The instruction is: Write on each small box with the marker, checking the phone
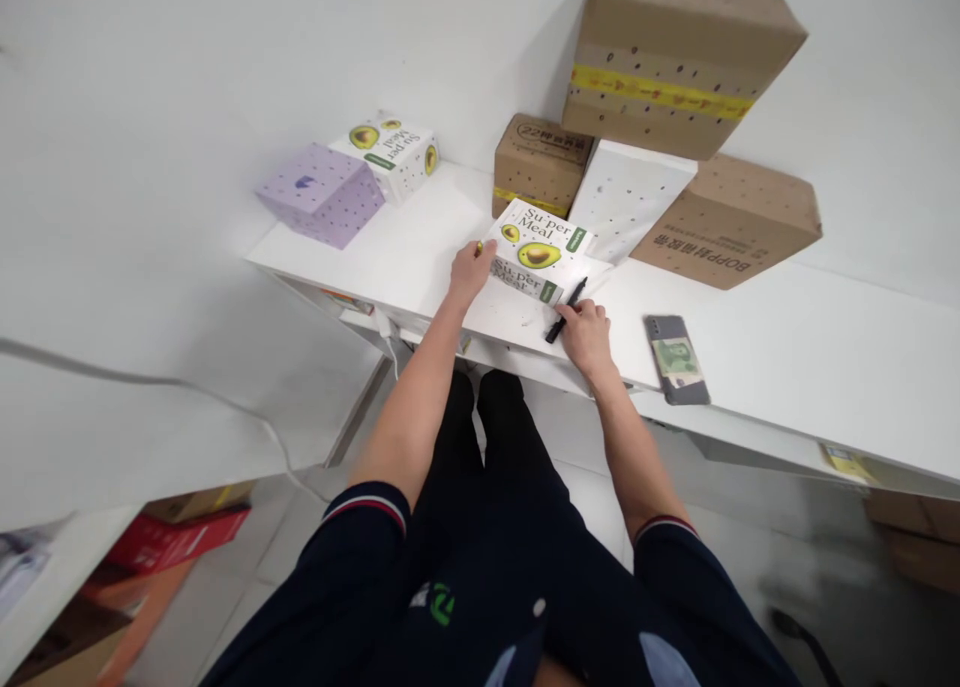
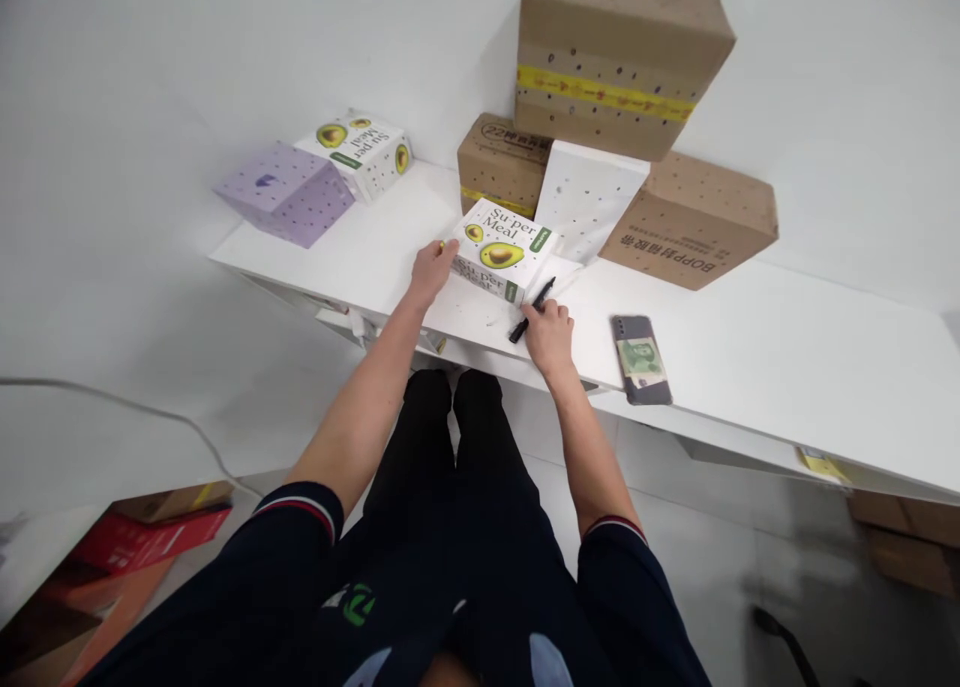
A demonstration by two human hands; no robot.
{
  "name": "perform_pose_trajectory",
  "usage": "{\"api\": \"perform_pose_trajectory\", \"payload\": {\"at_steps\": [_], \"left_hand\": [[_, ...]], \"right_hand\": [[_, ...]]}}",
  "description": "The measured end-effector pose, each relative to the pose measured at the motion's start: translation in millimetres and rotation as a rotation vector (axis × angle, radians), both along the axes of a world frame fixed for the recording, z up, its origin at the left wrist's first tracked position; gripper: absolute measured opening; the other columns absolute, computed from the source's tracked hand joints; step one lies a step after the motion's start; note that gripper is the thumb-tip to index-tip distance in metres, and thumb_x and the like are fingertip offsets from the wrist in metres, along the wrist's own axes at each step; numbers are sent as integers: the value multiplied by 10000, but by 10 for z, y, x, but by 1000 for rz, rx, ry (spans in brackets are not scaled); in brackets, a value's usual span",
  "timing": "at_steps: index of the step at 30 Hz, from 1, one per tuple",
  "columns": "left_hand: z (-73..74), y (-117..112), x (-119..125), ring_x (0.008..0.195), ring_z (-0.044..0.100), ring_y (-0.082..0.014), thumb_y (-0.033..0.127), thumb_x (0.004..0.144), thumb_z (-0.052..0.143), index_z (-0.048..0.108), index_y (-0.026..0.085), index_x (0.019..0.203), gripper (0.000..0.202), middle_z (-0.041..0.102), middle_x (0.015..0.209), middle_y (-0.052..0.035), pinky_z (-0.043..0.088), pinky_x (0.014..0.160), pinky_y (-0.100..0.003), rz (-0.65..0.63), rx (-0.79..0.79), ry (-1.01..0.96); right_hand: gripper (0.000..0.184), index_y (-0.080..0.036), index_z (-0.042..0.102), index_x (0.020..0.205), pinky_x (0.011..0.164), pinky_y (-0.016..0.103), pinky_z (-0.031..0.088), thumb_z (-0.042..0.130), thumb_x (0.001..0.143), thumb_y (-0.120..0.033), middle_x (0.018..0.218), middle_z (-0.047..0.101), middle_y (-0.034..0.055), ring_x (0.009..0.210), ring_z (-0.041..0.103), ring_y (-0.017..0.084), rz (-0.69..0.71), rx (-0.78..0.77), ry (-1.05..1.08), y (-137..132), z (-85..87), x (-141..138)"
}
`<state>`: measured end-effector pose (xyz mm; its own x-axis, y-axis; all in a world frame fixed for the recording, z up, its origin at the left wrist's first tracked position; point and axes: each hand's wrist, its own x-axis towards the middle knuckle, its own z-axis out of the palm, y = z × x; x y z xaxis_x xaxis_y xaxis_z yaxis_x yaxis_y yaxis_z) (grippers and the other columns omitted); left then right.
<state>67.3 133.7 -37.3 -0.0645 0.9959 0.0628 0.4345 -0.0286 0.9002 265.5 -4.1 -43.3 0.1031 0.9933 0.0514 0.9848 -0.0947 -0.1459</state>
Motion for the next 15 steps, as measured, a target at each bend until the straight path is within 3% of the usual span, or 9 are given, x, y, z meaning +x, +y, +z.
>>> {"api": "perform_pose_trajectory", "payload": {"at_steps": [3, 6, 11, 15], "left_hand": [[19, -72, -28, 786, 572, -236, 398, 946, 526, 477, 222, 699, 307, 579, 744, -55, 419, 788, -348, 15, -7, 0], [28, -164, -38, 838, 587, -244, 396, 941, 547, 495, 230, 762, 249, 603, 805, -60, 430, 825, -346, 48, -27, -36], [24, -368, -27, 836, 587, -241, 379, 950, 554, 468, 251, 828, 196, 593, 813, -40, 436, 834, -345, 92, -45, -73], [-19, -551, -18, 801, 581, -234, 373, 925, 612, 446, 259, 827, 223, 545, 743, -7, 435, 821, -333, 140, -10, -140]], "right_hand": [[451, -237, 655, 1293, 801, 406, 395, 390, 948, -120, 1164, 557, 176, 1009, 459, 298, 37, -2, -39, 0, -6, 6], [414, -175, 654, 1218, 826, 422, 432, 433, 885, -67, 1081, 566, 173, 965, 486, 285, 1, 123, 33, -50, -116, 50], [283, -200, 571, 1186, 907, 430, 500, 445, 939, -257, 1045, 617, 108, 986, 597, 242, -83, 581, 597, -42, -341, 73], [294, -248, 542, 1139, 905, 390, 528, 479, 949, -463, 1066, 659, 56, 931, 657, 181, -143, 709, 1038, 138, -345, -85]]}}
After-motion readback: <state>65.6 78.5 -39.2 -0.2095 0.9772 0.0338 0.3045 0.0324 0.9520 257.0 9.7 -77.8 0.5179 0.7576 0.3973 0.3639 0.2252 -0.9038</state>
